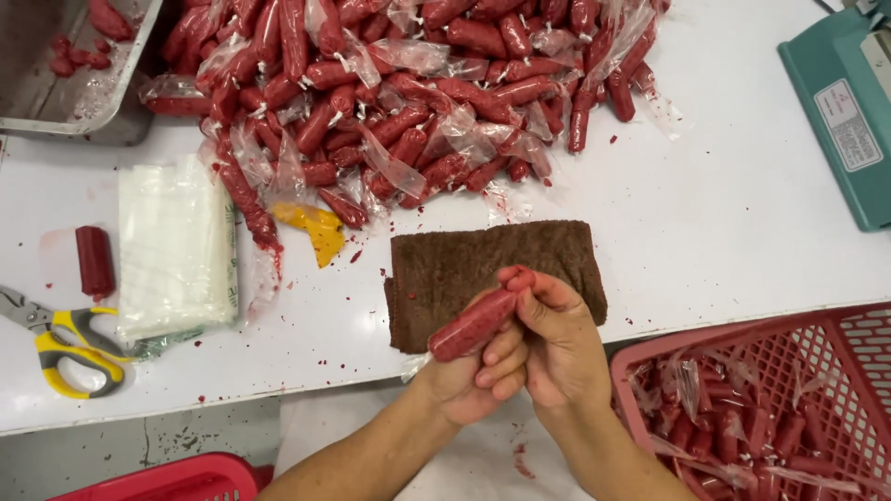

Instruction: Wiping individual plastic-wrapped red food items on a brown pad to clean them before placing them in a crate.

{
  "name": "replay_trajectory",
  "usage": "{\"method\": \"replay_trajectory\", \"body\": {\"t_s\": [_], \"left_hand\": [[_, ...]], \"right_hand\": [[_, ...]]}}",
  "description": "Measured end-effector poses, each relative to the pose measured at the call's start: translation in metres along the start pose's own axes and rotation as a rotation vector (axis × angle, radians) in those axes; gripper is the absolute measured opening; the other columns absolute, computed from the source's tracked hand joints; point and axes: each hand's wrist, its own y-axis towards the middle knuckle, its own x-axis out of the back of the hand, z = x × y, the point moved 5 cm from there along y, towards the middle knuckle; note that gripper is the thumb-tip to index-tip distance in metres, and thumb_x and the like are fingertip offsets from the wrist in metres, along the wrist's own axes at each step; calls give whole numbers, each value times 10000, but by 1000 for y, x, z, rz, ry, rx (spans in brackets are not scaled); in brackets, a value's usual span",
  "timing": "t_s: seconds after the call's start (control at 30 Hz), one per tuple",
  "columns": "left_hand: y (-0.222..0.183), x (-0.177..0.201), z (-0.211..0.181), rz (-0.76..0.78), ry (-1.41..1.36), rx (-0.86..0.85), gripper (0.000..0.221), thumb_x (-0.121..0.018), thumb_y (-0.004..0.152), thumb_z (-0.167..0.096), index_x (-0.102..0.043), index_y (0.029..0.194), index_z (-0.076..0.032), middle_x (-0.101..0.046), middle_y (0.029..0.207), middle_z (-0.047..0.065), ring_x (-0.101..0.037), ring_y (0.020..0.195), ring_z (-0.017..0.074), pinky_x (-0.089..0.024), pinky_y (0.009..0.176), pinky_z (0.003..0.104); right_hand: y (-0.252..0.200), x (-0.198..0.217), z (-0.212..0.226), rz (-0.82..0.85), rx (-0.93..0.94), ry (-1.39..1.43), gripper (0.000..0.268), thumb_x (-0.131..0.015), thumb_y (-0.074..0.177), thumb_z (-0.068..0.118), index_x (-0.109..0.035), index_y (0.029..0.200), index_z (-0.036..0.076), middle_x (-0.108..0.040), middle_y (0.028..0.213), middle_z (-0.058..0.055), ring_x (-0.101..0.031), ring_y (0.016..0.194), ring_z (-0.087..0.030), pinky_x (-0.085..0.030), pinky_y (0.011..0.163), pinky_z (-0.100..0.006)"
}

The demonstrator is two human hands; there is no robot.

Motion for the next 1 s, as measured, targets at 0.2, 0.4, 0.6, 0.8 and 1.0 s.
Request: {"method": "replay_trajectory", "body": {"t_s": [0.2, 0.4, 0.6, 0.8, 1.0], "left_hand": [[-3, 4, 3, -129, 34, -140, 247, -773, 865, -312, -634, 909, -112, -530, 614, -37, -432, 425, 35, -421, 403, 213], [-10, -21, 3, -97, -86, -75, 217, -563, 1043, -273, -590, 906, -106, -500, 641, -5, -383, 424, 58, -440, 456, 201], [-15, -36, -50, -267, 1637, -940, 132, -694, 939, -248, -731, 858, -151, -637, 666, 23, -660, 571, 259, -552, 534, 320], [-16, -68, -70, -140, 2159, -1006, 133, -587, 903, -170, -658, 790, -166, -568, 651, 11, -618, 579, 265, -516, 528, 359], [-16, -78, -72, 36, 2366, -1088, 152, -534, 976, -179, -633, 873, -128, -605, 722, 45, -661, 647, 263, -528, 559, 353]], "right_hand": [[6, -18, 6, 45, 142, -1, 86, -701, 854, -17, -758, 909, 16, -708, 1198, -216, -551, 1406, -312, -496, 1048, -275], [-2, -27, 17, 106, 380, -234, 71, -729, 879, 106, -751, 938, 74, -538, 1466, -280, -627, 1240, -180, -451, 1091, -256], [-2, -36, 32, 162, 910, -750, 34, -734, 898, 52, -757, 893, 27, -756, 882, -106, -595, 1253, -295, -234, 1264, -514], [1, 2, 19, 339, 314, -363, 119, -747, 827, -48, -740, 925, 19, -756, 1057, -129, -502, 1406, -368, -470, 1106, -471], [-3, -35, 83, 742, 353, -1129, 83, -764, 785, -4, -788, 861, -26, -804, 854, -147, -674, 1186, -381, -254, 1189, -613]]}}
